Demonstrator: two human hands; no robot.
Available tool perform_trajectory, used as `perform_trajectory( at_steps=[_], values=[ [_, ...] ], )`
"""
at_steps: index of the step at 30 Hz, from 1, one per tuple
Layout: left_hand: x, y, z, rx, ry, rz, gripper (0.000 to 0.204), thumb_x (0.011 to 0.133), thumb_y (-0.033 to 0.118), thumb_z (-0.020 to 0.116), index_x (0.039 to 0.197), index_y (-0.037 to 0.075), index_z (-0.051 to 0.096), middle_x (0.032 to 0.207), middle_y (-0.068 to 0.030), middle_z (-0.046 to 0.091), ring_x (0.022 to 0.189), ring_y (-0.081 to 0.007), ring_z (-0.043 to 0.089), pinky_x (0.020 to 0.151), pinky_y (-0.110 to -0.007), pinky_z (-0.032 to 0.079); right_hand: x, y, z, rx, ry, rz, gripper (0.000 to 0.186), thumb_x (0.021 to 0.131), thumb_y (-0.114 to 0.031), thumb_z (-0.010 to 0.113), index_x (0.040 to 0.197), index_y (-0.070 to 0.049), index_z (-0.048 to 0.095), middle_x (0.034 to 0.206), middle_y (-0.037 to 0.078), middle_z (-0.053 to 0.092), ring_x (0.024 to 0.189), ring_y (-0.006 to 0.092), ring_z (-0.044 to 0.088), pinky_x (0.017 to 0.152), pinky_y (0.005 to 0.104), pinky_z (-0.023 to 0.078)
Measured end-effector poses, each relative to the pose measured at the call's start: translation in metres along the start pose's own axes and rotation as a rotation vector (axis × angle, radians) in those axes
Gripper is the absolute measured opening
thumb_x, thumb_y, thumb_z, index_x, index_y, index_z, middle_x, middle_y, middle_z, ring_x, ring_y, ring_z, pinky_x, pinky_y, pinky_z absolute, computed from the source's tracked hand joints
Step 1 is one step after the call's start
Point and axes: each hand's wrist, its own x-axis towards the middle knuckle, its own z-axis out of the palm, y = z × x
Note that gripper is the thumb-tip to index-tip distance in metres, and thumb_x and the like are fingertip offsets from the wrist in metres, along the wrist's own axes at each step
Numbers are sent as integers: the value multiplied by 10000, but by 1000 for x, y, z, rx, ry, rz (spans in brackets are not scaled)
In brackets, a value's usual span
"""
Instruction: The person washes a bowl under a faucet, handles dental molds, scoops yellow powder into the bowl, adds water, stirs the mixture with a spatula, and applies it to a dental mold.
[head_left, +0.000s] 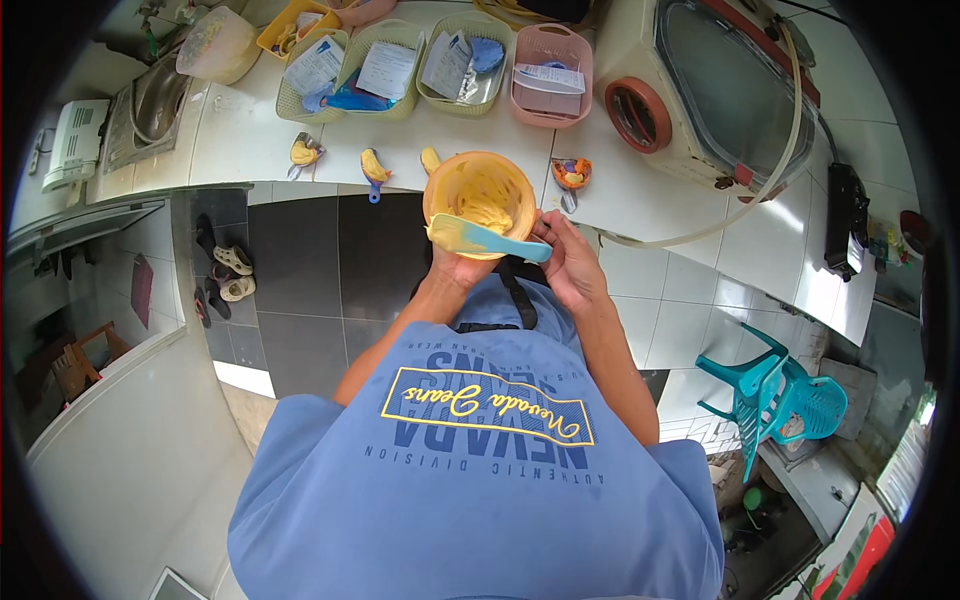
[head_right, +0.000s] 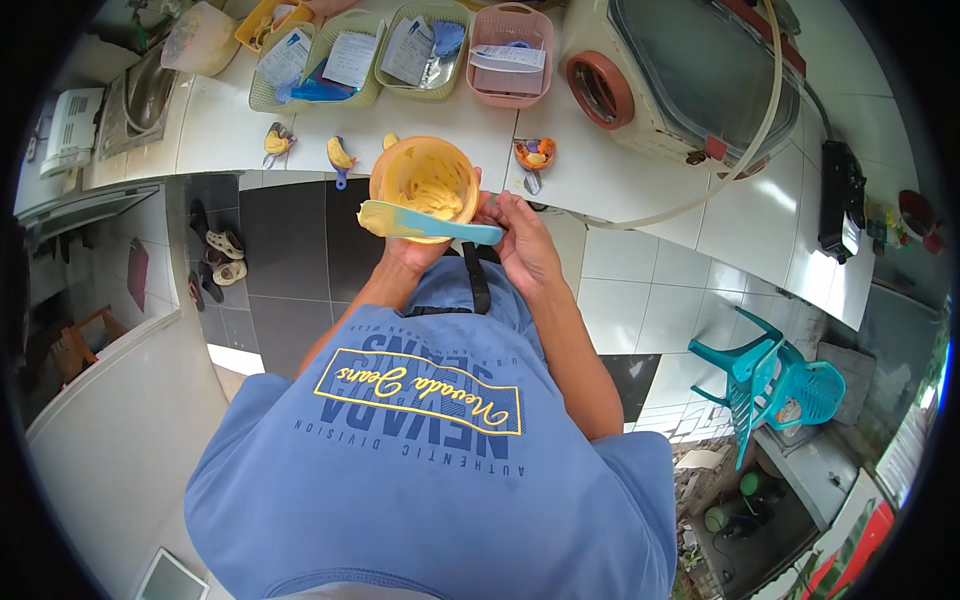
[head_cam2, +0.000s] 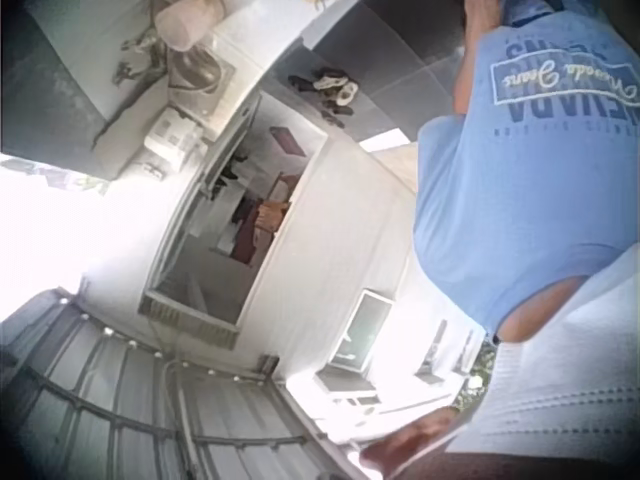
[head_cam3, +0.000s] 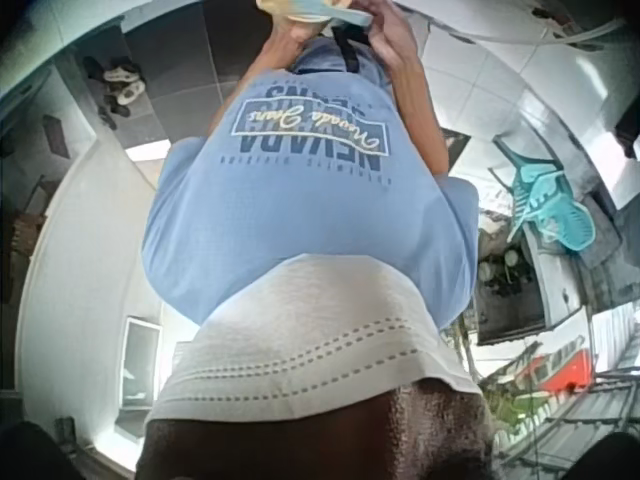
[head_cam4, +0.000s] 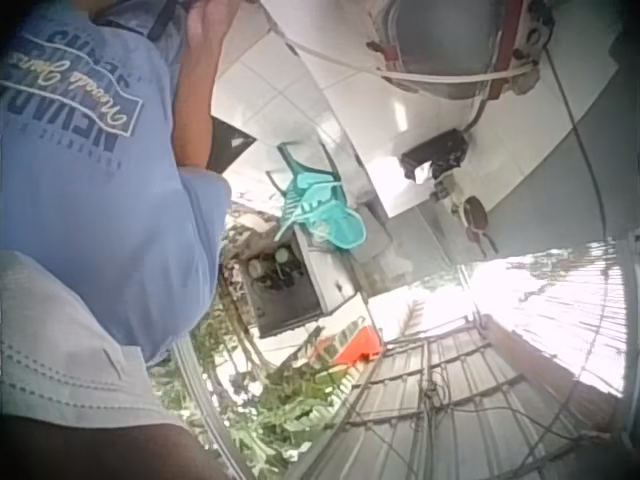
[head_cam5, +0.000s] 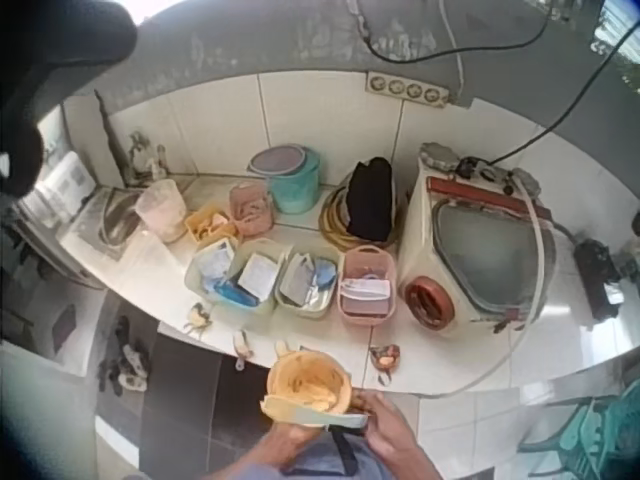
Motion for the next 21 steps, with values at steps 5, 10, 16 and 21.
perform_trajectory(
  at_steps=[5,10,16,21],
  values=[
    [42,36,5,-43,-30,30,556,930,499,439,1297,83,475,1294,-141,522,1225,-350,475,1052,-540,375,16,17,45,-79,119,-238,515,975,-509,425,1194,-49,501,1091,108,558,970,193,582,848,355,512],
    [53,65,36,-29,19,160,501,945,434,421,1318,102,458,1300,-107,525,1180,-315,513,1012,-502,417,-8,35,85,-29,111,-141,816,867,-713,413,1352,-60,357,1348,196,359,1193,332,455,966,498,421],
    [34,121,72,472,121,430,546,906,456,324,1296,106,479,1247,-114,539,1123,-283,538,956,-441,470,43,43,182,-1763,-181,-1354,381,784,-344,720,1116,-166,661,1313,85,458,1229,316,399,991,466,334],
    [18,157,64,361,23,599,561,957,517,350,1320,99,445,1274,-133,504,1136,-293,531,936,-461,504,54,77,175,-1587,-296,-1283,253,776,-161,713,1029,-168,699,1154,42,533,1078,272,477,891,426,373]
  ],
)
